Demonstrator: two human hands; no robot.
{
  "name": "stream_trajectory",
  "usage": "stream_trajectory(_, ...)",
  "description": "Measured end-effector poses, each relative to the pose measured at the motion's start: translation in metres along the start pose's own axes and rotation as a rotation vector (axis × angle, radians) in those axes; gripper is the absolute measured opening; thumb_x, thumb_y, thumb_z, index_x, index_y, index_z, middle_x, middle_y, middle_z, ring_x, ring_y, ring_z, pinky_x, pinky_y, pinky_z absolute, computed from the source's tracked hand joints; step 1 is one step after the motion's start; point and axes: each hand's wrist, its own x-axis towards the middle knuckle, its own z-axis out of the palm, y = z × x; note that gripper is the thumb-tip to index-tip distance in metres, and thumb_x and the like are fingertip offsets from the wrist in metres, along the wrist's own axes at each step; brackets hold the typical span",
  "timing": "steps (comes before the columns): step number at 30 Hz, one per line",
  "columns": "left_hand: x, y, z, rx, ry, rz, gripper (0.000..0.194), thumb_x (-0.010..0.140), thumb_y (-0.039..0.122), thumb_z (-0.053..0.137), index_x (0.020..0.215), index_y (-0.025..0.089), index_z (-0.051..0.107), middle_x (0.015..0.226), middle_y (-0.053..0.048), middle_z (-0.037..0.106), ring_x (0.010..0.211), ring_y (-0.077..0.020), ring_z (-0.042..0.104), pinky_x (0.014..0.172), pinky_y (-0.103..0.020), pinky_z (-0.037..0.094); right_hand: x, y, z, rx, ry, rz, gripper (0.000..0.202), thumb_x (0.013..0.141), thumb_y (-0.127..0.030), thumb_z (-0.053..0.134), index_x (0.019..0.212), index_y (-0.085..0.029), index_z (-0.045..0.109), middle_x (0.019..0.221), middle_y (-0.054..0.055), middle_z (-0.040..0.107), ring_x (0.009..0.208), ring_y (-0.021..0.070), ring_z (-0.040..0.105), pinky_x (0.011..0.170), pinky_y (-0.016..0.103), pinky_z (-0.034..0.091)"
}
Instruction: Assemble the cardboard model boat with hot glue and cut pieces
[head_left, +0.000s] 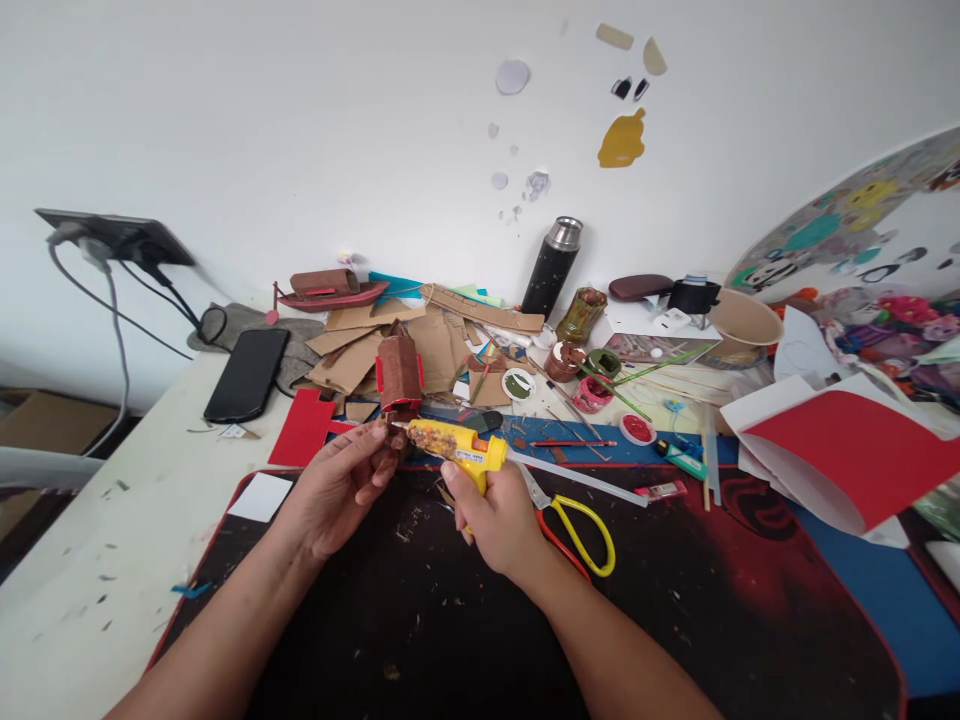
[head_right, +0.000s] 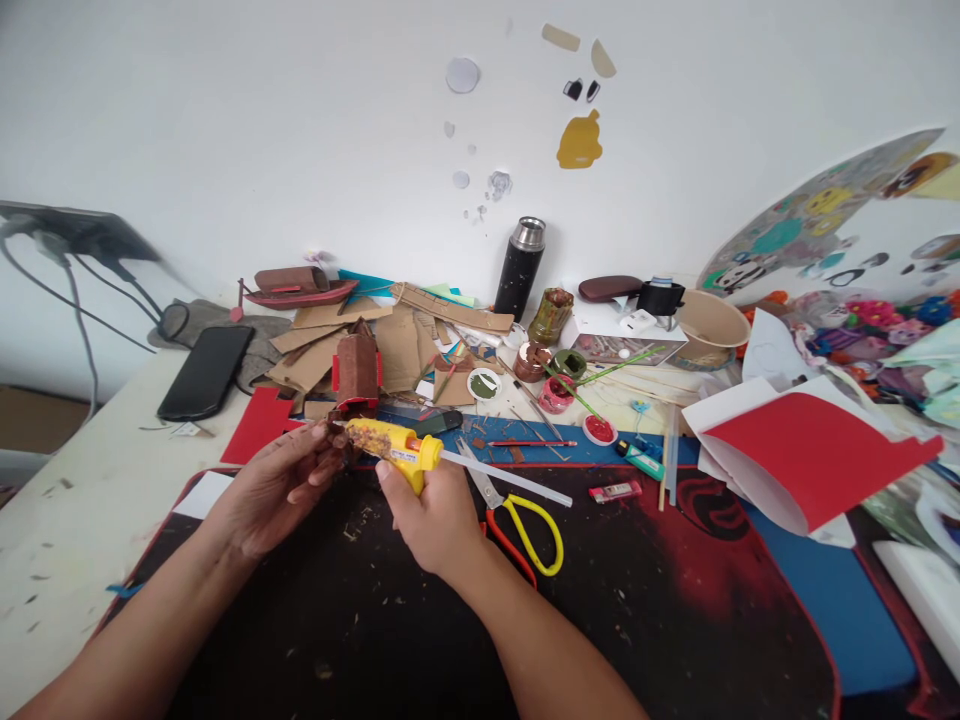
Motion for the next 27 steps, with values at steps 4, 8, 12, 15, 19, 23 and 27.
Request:
stream_trajectory(4, 0.001, -0.003, -0.001, 0.016, 0.028, 0.034, 0.048, 0.056, 0.039, 0.106, 0.077, 0.008, 0.077, 0.072, -0.004, 0.071, 0.047, -0.0040, 0.049, 0.031, -0.009, 0.030, 0.000, 0.000, 0.000, -0.002, 0.012, 0.015, 0.055, 0.103, -0.059, 0.056, 0.062, -0.022, 0.051, 0.046, -0.003, 0.050, 0.037, 0.0098, 0.048, 0.043, 0.021, 0.036)
stream_trajectory(8, 0.001, -0.004, -0.003, 0.062, 0.048, 0.070, 0.047, 0.058, 0.040, 0.105, 0.079, 0.009, 0.076, 0.071, -0.003, 0.069, 0.049, -0.0058, 0.051, 0.032, -0.010, 0.032, 0.003, -0.002, -0.001, 0.031, 0.020, 0.050, 0.058, 0.101, -0.062, 0.056, 0.060, -0.022, 0.051, 0.043, -0.004, 0.048, 0.037, 0.0097, 0.046, 0.043, 0.021, 0.037)
stream_trajectory(12, 0.001, 0.001, -0.006, 0.083, 0.117, 0.160, 0.047, 0.057, 0.038, 0.104, 0.082, 0.010, 0.077, 0.068, -0.001, 0.067, 0.049, -0.0073, 0.052, 0.032, -0.012, 0.032, 0.006, -0.001, -0.001, 0.057, 0.045, 0.084, 0.059, 0.101, -0.067, 0.053, 0.062, -0.022, 0.052, 0.043, -0.004, 0.048, 0.038, 0.0102, 0.046, 0.044, 0.022, 0.037)
stream_trajectory(15, 0.001, 0.012, -0.008, 0.057, 0.147, 0.278, 0.040, 0.061, 0.034, 0.101, 0.079, 0.012, 0.074, 0.069, 0.000, 0.066, 0.049, -0.0068, 0.052, 0.032, -0.011, 0.030, 0.004, -0.001, -0.002, -0.053, 0.050, 0.070, 0.057, 0.102, -0.066, 0.051, 0.066, -0.022, 0.056, 0.048, -0.001, 0.055, 0.044, 0.0132, 0.054, 0.049, 0.024, 0.042)
stream_trajectory(19, -0.002, 0.028, -0.013, 0.015, 0.159, 0.381, 0.034, 0.063, 0.025, 0.098, 0.080, 0.011, 0.073, 0.076, -0.002, 0.071, 0.052, -0.0071, 0.056, 0.032, -0.011, 0.032, -0.006, -0.006, -0.002, -0.461, -0.049, -0.089, 0.039, 0.101, -0.057, 0.061, 0.101, -0.021, 0.073, 0.080, 0.006, 0.078, 0.069, 0.0221, 0.072, 0.062, 0.028, 0.048)
stream_trajectory(23, -0.004, 0.037, -0.018, -0.009, 0.154, 0.430, 0.031, 0.064, 0.022, 0.097, 0.079, 0.011, 0.072, 0.069, -0.002, 0.068, 0.051, -0.0085, 0.057, 0.033, -0.012, 0.034, -0.012, -0.009, -0.002, -0.858, -0.273, -0.268, 0.031, 0.102, -0.048, 0.064, 0.116, -0.021, 0.072, 0.101, 0.007, 0.083, 0.085, 0.0255, 0.078, 0.070, 0.032, 0.048)
stream_trajectory(27, -0.005, 0.036, -0.019, 0.015, 0.144, 0.403, 0.038, 0.060, 0.029, 0.102, 0.078, 0.013, 0.073, 0.069, -0.001, 0.069, 0.051, -0.0094, 0.059, 0.032, -0.012, 0.036, -0.008, -0.007, -0.003, -1.104, -0.457, -0.391, 0.033, 0.102, -0.046, 0.067, 0.122, -0.019, 0.070, 0.103, 0.007, 0.082, 0.091, 0.0257, 0.076, 0.072, 0.034, 0.048)
